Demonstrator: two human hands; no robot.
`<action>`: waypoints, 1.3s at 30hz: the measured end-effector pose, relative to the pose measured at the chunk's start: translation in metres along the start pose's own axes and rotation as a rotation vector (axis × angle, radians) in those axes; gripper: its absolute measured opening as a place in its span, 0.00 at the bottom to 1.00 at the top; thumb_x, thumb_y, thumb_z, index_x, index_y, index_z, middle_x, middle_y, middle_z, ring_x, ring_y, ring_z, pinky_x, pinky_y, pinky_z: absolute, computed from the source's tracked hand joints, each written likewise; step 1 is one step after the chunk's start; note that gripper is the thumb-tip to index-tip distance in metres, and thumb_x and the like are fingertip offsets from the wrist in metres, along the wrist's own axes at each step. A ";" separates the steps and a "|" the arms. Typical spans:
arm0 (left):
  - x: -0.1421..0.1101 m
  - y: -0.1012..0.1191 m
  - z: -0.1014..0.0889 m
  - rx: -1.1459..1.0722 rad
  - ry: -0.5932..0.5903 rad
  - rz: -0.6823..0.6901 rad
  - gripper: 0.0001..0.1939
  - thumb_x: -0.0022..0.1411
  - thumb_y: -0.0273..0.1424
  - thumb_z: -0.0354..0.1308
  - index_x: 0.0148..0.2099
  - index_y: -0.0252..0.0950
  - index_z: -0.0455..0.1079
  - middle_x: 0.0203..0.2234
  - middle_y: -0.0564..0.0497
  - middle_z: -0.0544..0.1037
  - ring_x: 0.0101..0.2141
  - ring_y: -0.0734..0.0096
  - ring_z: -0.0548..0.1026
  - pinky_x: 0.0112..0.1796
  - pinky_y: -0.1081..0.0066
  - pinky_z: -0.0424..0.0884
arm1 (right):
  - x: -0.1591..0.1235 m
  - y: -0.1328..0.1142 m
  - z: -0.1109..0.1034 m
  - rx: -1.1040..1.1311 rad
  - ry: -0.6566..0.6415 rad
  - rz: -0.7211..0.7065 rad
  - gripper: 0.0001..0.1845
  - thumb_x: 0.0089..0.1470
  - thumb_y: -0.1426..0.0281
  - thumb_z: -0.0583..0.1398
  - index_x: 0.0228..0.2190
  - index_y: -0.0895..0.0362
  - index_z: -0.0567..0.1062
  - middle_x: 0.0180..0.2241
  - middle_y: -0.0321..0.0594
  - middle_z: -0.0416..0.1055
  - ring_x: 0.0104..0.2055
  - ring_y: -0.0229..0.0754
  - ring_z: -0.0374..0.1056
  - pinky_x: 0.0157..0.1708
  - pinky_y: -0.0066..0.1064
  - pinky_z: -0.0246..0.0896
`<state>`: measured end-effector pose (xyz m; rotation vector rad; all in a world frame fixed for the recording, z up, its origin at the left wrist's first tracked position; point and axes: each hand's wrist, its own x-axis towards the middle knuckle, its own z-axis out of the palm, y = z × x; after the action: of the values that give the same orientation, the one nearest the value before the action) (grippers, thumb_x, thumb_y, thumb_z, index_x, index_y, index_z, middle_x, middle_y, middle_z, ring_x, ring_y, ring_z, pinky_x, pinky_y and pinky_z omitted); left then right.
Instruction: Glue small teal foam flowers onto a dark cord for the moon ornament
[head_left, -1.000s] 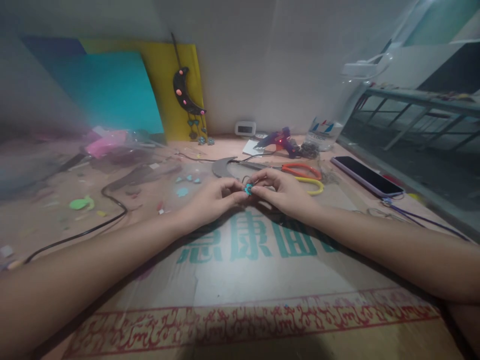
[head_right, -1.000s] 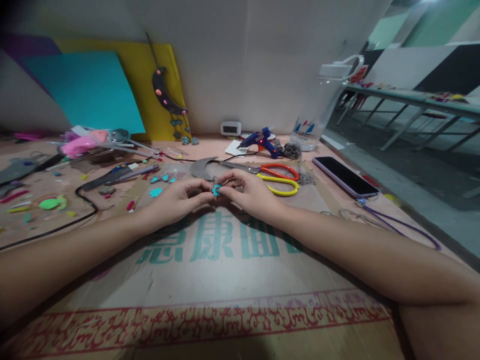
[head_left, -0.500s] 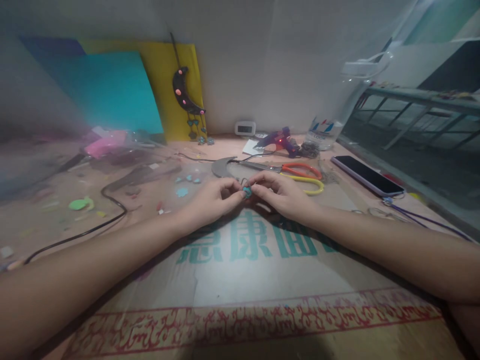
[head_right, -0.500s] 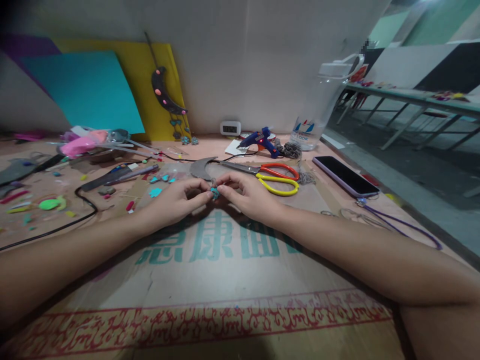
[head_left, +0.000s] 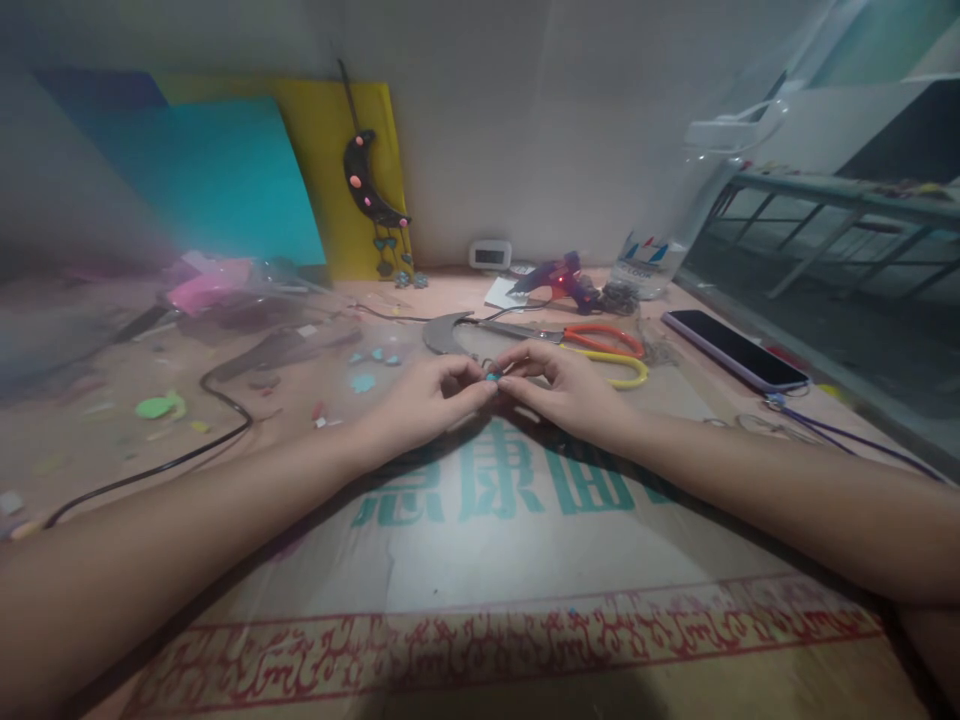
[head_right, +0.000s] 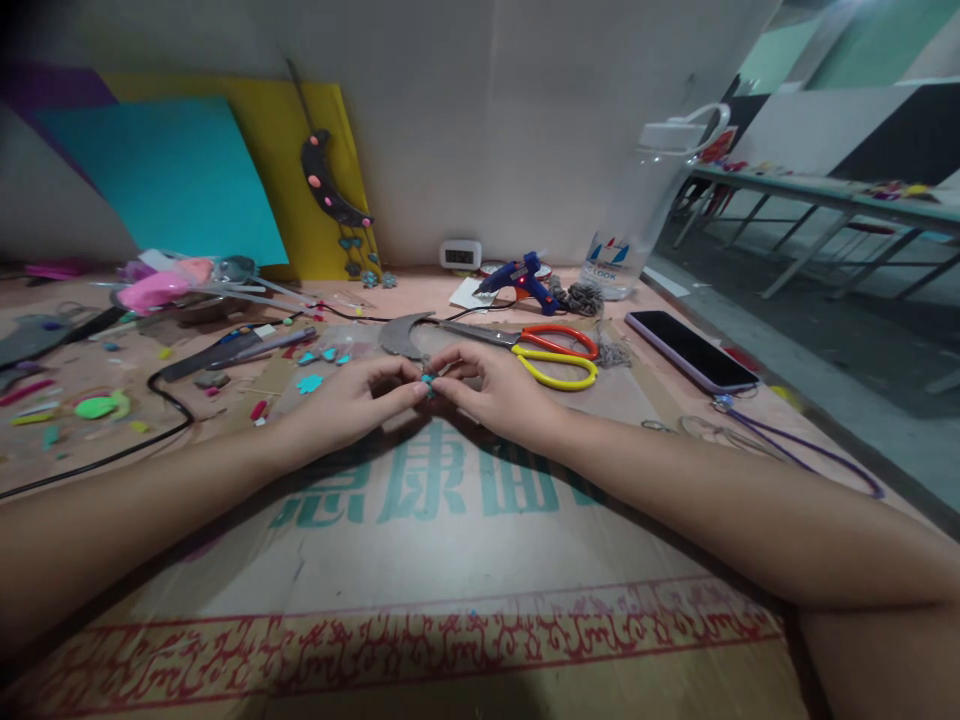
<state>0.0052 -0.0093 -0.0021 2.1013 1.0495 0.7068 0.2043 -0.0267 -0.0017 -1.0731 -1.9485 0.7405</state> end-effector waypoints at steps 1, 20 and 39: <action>0.000 0.000 0.000 0.005 0.005 0.002 0.16 0.61 0.42 0.53 0.35 0.34 0.72 0.28 0.52 0.77 0.29 0.70 0.71 0.30 0.73 0.63 | 0.000 -0.001 0.000 -0.013 0.006 -0.017 0.07 0.55 0.68 0.61 0.37 0.57 0.73 0.36 0.40 0.78 0.37 0.41 0.75 0.39 0.34 0.71; -0.001 0.000 0.000 0.059 0.006 0.028 0.09 0.59 0.34 0.52 0.33 0.35 0.70 0.24 0.54 0.74 0.28 0.71 0.70 0.30 0.74 0.62 | -0.002 0.000 0.002 -0.030 -0.008 -0.046 0.08 0.55 0.70 0.61 0.39 0.56 0.74 0.36 0.39 0.78 0.37 0.41 0.76 0.39 0.34 0.72; 0.000 -0.002 0.000 0.069 0.021 0.057 0.09 0.58 0.33 0.51 0.29 0.35 0.67 0.22 0.56 0.71 0.26 0.73 0.67 0.28 0.74 0.60 | -0.004 0.005 0.003 -0.100 -0.049 -0.184 0.13 0.55 0.72 0.60 0.44 0.56 0.72 0.41 0.41 0.76 0.40 0.40 0.74 0.41 0.34 0.72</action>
<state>0.0041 -0.0082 -0.0040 2.1949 1.0422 0.7309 0.2054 -0.0281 -0.0085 -0.9252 -2.1123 0.5789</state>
